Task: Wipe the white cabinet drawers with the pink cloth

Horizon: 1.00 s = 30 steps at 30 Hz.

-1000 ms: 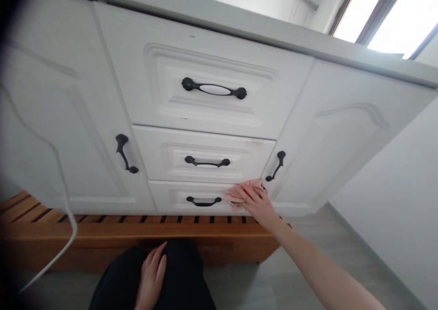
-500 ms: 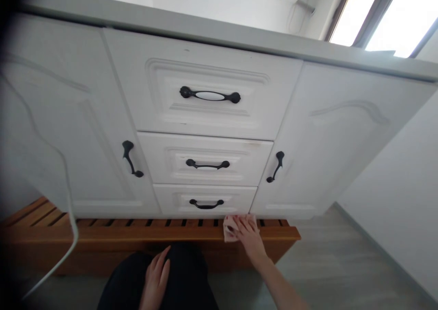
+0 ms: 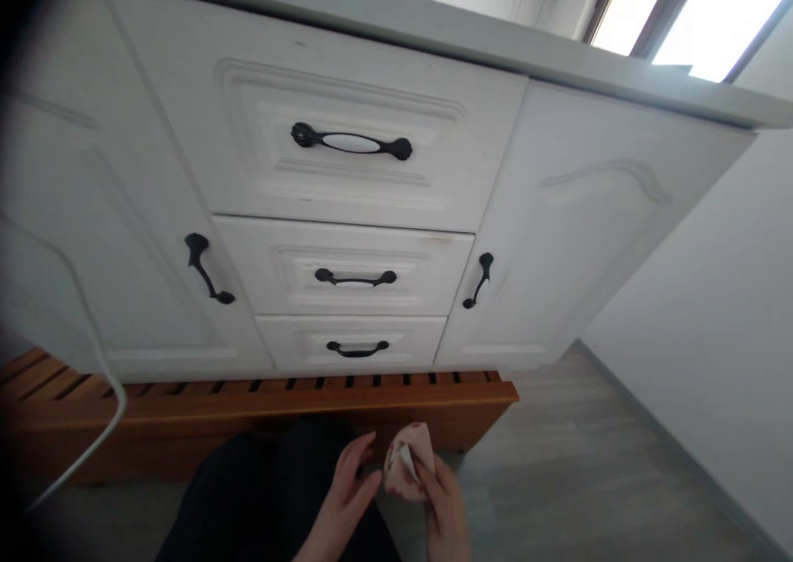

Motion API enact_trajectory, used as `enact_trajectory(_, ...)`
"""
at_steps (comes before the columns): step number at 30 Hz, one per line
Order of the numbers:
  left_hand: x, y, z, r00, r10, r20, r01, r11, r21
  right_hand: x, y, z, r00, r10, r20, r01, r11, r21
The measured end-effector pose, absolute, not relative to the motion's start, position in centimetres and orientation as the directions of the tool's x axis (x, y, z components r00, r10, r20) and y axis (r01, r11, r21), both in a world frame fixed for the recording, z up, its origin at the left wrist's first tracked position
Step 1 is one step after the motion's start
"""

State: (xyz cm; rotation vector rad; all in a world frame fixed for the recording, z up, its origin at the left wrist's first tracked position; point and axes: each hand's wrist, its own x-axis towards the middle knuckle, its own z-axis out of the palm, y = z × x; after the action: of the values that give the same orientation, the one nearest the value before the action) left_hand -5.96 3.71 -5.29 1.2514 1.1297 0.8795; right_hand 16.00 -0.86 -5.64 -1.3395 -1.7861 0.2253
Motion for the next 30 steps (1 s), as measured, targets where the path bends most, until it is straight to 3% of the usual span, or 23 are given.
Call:
enact_trajectory(2,-4.0,3.6,-3.3,0.407,0.859,-0.311,-0.184,0.41,0.893,15.8,-0.9,-3.3,-0.117,0.86,0.497,0.702,0.426,-0.571)
enact_trajectory(4,-3.5,3.7,-1.6,0.566,0.78,-0.269,-0.306,0.501,0.809,15.9,-0.8,-1.7,-0.216,0.864,0.455,0.684,0.466,-0.561)
enact_trajectory(7,-4.0,3.6,0.1,0.66,0.714,-0.234,-0.287,0.527,0.8,16.2,-1.0,-0.6,-0.331,0.843,0.425,0.627,0.533,-0.569)
enact_trajectory(10,-4.5,3.3,0.9,0.577,0.735,-0.355,-0.206,0.552,0.808,16.2,-1.5,-0.3,-0.389,0.838,0.381,0.586,0.545,-0.6)
enact_trajectory(13,-4.3,3.1,1.3,0.501,0.764,-0.406,-0.166,0.546,0.821,16.1,-1.9,0.3,-0.342,0.893,0.291,0.507,0.436,-0.743)
enact_trajectory(16,-4.0,3.1,1.9,0.519,0.766,-0.38,-0.128,0.509,0.851,16.4,-1.9,1.1,-0.238,0.96,0.147,0.296,0.216,-0.93)
enact_trajectory(18,-3.8,3.2,2.5,0.542,0.762,-0.354,-0.125,0.489,0.863,16.8,-1.5,1.6,-0.185,0.982,0.05,0.195,0.086,-0.977)
enact_trajectory(24,-3.3,3.3,2.8,0.561,0.768,-0.309,-0.075,0.419,0.905,17.3,0.6,3.4,-0.245,0.936,-0.253,0.407,-0.137,-0.903)
enact_trajectory(30,-3.0,3.4,1.3,0.326,0.809,-0.489,-0.108,0.546,0.831,15.3,1.4,3.7,-0.225,0.972,-0.065,0.621,0.091,-0.779)
